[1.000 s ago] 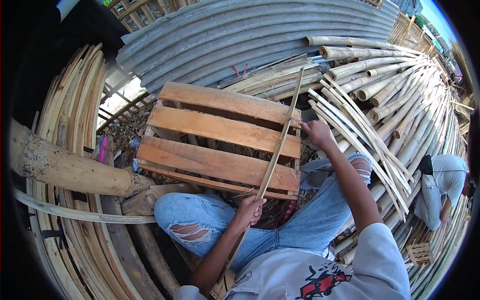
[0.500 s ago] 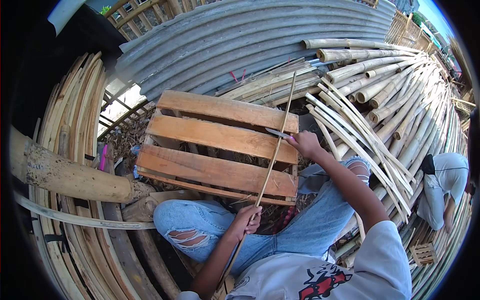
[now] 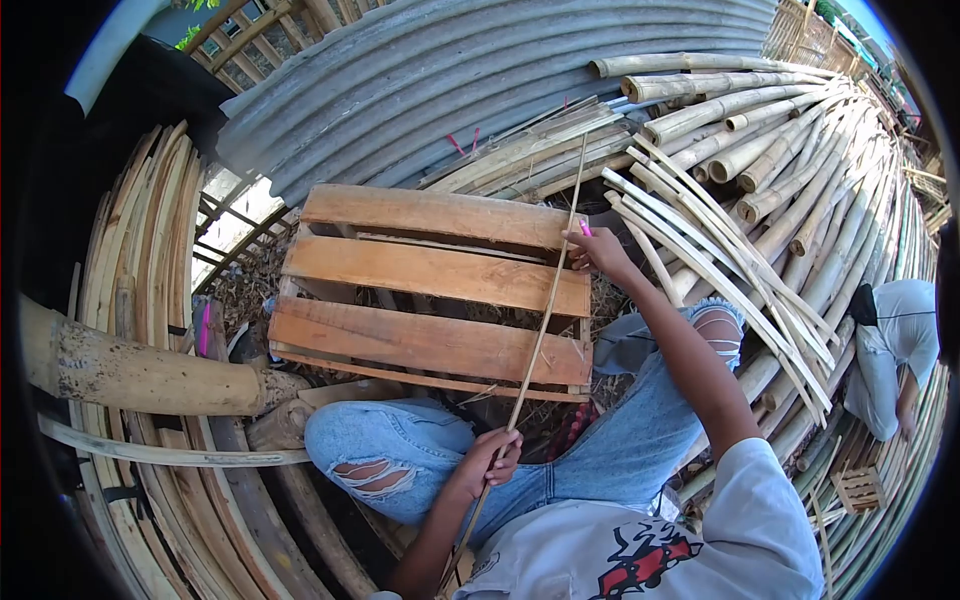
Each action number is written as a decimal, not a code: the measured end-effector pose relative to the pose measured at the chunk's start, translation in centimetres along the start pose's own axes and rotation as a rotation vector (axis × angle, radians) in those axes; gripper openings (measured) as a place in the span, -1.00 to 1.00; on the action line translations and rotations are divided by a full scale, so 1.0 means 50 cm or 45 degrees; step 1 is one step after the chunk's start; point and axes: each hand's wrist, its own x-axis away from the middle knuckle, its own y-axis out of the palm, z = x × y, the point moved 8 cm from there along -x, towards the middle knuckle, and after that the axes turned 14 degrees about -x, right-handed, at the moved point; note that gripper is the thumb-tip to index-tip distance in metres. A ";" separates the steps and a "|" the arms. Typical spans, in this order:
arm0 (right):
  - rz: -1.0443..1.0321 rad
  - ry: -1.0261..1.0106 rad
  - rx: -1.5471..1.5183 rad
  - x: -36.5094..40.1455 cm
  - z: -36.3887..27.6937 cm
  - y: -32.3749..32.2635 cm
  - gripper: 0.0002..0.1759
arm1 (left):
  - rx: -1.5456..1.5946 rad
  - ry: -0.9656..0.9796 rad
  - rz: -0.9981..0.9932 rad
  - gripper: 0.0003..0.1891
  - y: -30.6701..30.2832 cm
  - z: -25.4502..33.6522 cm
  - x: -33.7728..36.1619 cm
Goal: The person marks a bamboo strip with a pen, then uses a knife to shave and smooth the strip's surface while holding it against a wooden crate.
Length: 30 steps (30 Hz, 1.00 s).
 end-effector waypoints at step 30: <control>-0.134 0.103 -0.045 0.187 0.008 0.155 -0.36 | -0.294 0.131 0.115 -0.77 -0.029 0.142 -0.072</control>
